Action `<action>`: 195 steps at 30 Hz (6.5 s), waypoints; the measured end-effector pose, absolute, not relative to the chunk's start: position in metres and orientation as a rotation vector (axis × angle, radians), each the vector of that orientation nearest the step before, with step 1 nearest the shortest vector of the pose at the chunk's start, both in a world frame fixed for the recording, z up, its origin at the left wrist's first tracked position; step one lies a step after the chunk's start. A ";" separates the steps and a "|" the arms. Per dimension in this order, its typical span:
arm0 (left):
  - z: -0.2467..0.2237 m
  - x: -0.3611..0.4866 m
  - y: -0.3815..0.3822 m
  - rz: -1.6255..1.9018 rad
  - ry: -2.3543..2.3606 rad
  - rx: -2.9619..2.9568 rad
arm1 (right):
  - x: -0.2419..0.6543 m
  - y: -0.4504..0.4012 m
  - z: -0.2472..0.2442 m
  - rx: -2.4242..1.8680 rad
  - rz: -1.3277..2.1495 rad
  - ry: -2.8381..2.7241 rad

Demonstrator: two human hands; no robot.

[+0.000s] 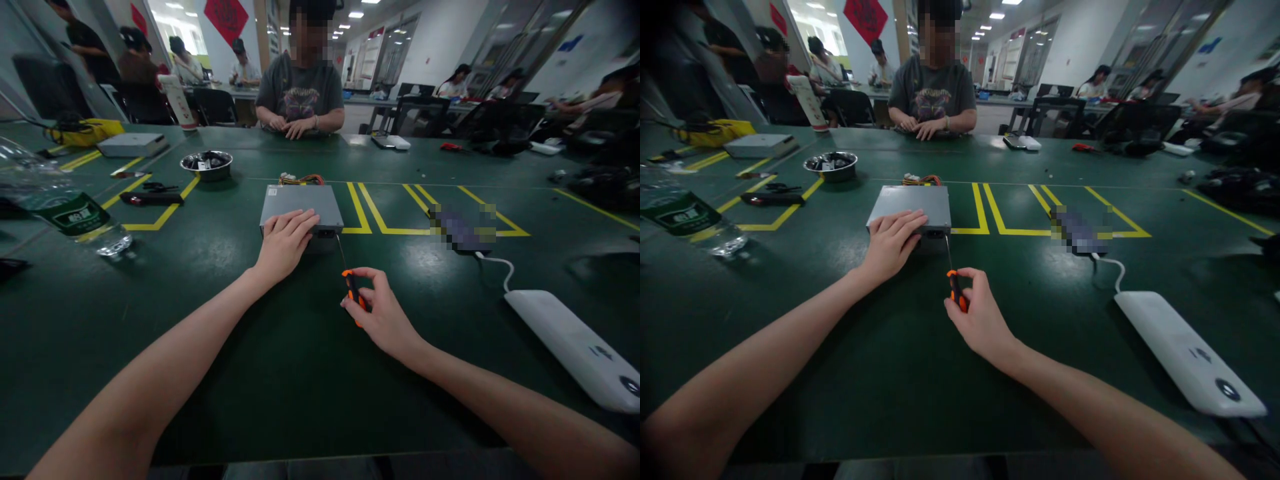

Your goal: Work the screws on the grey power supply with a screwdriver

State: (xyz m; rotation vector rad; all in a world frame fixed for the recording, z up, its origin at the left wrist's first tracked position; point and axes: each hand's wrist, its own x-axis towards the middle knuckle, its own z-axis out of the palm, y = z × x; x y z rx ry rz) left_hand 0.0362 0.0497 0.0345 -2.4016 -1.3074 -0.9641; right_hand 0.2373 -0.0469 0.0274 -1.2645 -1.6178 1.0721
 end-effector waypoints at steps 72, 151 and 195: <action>0.031 0.029 0.047 -1.100 -1.368 -2.257 | 0.199 -0.051 0.060 -1.089 1.771 -0.364; 0.032 0.034 0.044 -1.175 -1.443 -2.256 | 0.176 -0.054 0.062 -1.108 1.895 -0.420; 0.036 0.035 0.041 -1.085 -1.456 -2.252 | 0.172 -0.054 0.071 -1.103 1.931 -0.294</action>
